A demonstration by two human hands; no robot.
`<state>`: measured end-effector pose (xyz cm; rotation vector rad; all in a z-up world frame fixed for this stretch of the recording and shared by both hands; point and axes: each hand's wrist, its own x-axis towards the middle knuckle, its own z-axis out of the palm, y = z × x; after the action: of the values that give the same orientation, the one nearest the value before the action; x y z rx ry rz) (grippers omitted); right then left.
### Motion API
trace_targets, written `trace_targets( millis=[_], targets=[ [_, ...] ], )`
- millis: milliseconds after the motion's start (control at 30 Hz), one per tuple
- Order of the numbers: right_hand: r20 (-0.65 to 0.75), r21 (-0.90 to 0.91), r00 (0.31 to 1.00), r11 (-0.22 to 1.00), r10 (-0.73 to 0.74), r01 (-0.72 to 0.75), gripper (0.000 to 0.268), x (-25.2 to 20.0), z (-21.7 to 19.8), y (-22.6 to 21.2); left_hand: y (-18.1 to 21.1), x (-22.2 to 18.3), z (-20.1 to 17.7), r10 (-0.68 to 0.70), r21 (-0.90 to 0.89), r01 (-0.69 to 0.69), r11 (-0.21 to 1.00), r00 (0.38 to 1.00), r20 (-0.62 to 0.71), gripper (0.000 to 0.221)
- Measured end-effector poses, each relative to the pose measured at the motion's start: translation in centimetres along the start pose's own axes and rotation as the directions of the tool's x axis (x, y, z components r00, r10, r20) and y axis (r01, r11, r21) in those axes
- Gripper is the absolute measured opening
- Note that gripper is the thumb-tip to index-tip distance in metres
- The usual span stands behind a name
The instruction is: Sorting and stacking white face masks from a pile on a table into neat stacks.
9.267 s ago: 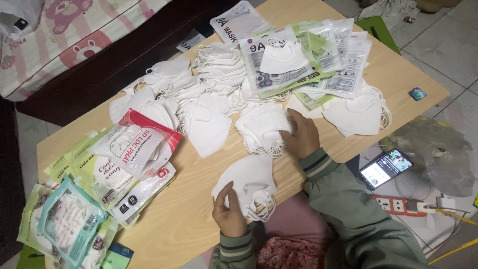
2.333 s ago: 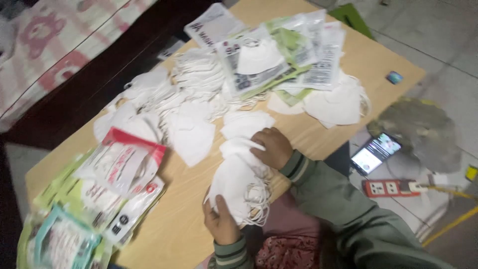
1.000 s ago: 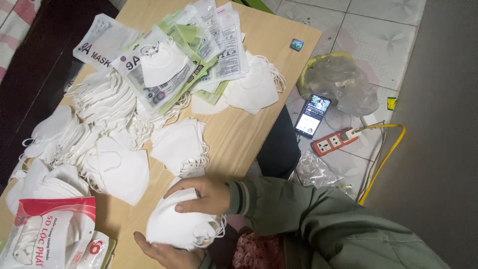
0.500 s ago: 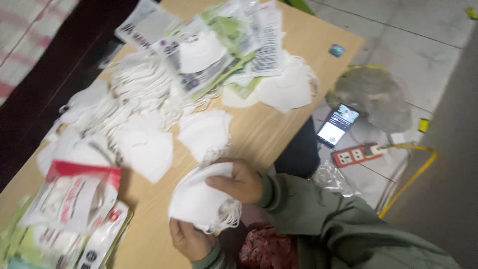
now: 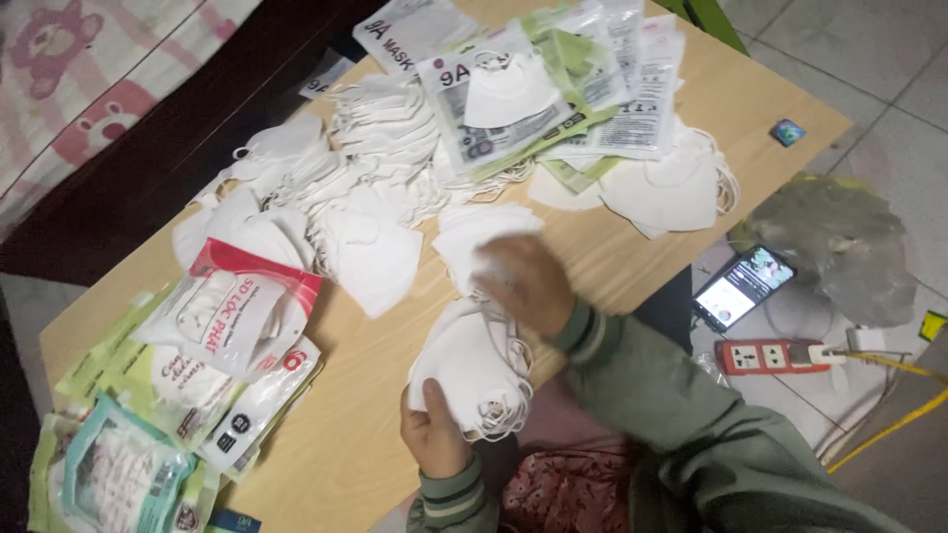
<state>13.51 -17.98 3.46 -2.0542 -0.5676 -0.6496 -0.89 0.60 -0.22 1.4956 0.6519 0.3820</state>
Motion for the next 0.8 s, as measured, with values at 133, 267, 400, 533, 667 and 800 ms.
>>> trace_targets(
  millis=[133,267,400,533,667,800],
  targets=[
    [0.066,-0.31,0.98,0.938,0.186,-0.157,0.062,0.6,0.8,6.6,0.7,0.0,0.6,-0.029,0.036,0.03,0.999,1.0,-0.008,0.039],
    [0.121,-0.524,0.909,0.803,0.399,-0.282,0.064,0.2,2.0,8.7,0.3,0.4,0.5,0.012,0.037,-0.012,0.999,1.0,0.001,0.038],
    [-0.104,-0.37,0.984,0.912,0.147,-0.175,0.017,-1.0,2.3,8.0,0.1,0.3,0.3,0.055,-0.017,-0.054,0.998,0.998,0.036,0.038],
    [-0.233,0.064,0.95,0.978,0.21,-0.2,0.022,0.5,-1.6,2.0,-0.2,0.4,0.0,0.258,0.162,-0.258,0.953,0.966,0.02,0.069],
    [-0.034,0.532,0.929,0.793,0.369,-0.295,0.015,-0.8,-2.2,0.2,-0.4,0.3,0.0,0.194,0.026,-0.195,0.98,0.981,0.023,0.053],
    [0.288,0.517,0.921,0.767,0.262,-0.38,0.013,-3.3,0.0,-2.1,-6.0,2.2,-0.9,0.051,-0.353,-0.046,0.934,0.999,0.005,0.059]
  ],
)
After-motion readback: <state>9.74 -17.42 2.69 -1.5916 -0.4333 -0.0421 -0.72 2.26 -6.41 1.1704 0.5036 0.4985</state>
